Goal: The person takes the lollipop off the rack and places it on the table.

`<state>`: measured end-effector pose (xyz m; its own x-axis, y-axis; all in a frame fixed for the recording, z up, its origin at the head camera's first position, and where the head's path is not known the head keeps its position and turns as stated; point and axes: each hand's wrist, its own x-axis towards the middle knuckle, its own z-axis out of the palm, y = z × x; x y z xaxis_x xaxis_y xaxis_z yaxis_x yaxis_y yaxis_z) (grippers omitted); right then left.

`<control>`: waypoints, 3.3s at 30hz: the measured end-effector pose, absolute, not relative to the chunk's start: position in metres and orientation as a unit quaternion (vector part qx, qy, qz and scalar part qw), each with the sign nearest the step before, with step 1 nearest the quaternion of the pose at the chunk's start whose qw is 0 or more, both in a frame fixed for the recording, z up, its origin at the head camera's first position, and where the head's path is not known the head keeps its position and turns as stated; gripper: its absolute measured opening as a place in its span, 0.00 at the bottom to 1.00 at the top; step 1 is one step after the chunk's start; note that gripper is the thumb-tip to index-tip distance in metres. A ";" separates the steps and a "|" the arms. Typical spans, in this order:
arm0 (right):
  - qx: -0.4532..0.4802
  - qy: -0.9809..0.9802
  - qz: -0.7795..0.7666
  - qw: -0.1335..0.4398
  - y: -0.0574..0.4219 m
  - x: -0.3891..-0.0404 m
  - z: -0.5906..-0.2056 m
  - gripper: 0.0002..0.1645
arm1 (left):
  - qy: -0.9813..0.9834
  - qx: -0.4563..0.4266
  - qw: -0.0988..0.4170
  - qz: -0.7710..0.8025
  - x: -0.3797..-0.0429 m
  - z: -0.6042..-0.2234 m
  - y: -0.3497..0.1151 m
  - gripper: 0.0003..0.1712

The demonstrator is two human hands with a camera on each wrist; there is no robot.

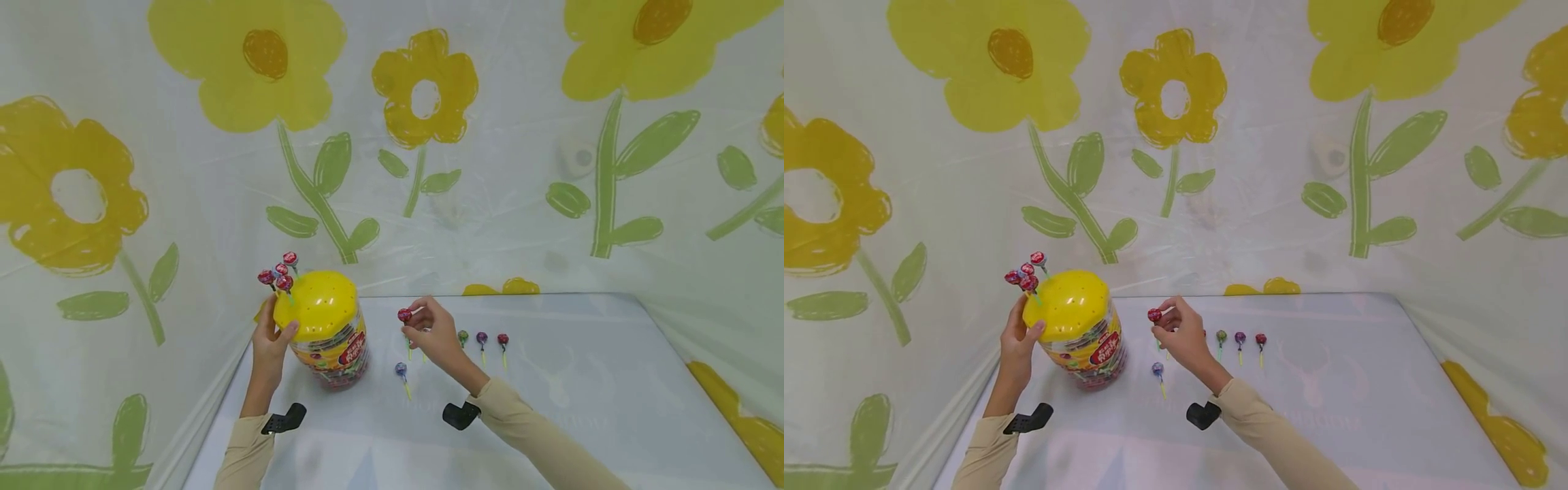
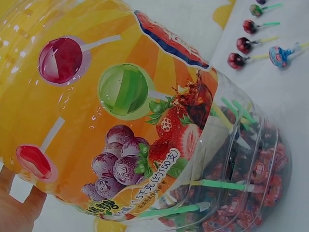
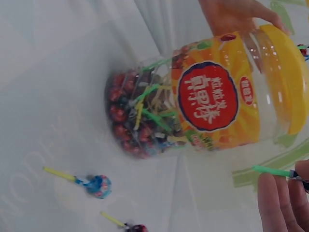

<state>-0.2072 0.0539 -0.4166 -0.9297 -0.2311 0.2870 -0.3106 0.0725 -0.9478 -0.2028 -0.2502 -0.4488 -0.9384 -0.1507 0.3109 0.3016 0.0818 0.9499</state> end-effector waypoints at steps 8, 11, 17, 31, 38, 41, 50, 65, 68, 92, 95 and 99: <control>0.129 -0.749 0.650 0.007 0.060 -0.204 -0.437 0.18 | -0.720 -0.046 0.165 -0.673 -0.202 -0.447 -0.249 0.39; 0.106 -0.756 0.646 -0.001 0.063 -0.203 -0.446 0.19 | -0.718 -0.042 0.164 -0.675 -0.202 -0.447 -0.249 0.39; 0.080 -0.757 0.648 -0.008 0.069 -0.208 -0.474 0.21 | -0.715 -0.038 0.165 -0.679 -0.202 -0.447 -0.249 0.38; -0.009 -0.790 0.613 -0.014 0.071 -0.210 -0.529 0.19 | -0.718 -0.043 0.167 -0.674 -0.202 -0.447 -0.248 0.38; -0.038 -0.809 0.586 -0.033 0.070 -0.211 -0.549 0.19 | -0.720 -0.047 0.171 -0.670 -0.202 -0.448 -0.247 0.38; -0.042 -0.819 0.572 -0.034 0.069 -0.211 -0.558 0.19 | -0.719 -0.052 0.173 -0.671 -0.203 -0.448 -0.248 0.38; -0.054 -0.860 0.507 -0.009 0.064 -0.207 -0.565 0.18 | -0.712 -0.066 0.177 -0.676 -0.203 -0.449 -0.247 0.37; -0.039 -0.882 0.470 -0.029 0.073 -0.212 -0.551 0.19 | -0.719 -0.063 0.177 -0.670 -0.203 -0.449 -0.248 0.37; -0.031 -0.879 0.476 -0.015 0.076 -0.219 -0.539 0.18 | -0.720 -0.062 0.179 -0.668 -0.203 -0.449 -0.249 0.38; 0.179 -0.810 0.555 0.061 0.046 -0.260 -0.396 0.12 | -0.742 -0.032 0.170 -0.647 -0.192 -0.433 -0.242 0.39; 0.197 -0.811 0.547 0.066 0.038 -0.261 -0.386 0.12 | -0.743 -0.031 0.173 -0.645 -0.194 -0.437 -0.245 0.40; 0.217 -0.810 0.540 0.077 0.026 -0.262 -0.376 0.13 | -0.741 -0.034 0.176 -0.647 -0.201 -0.446 -0.248 0.39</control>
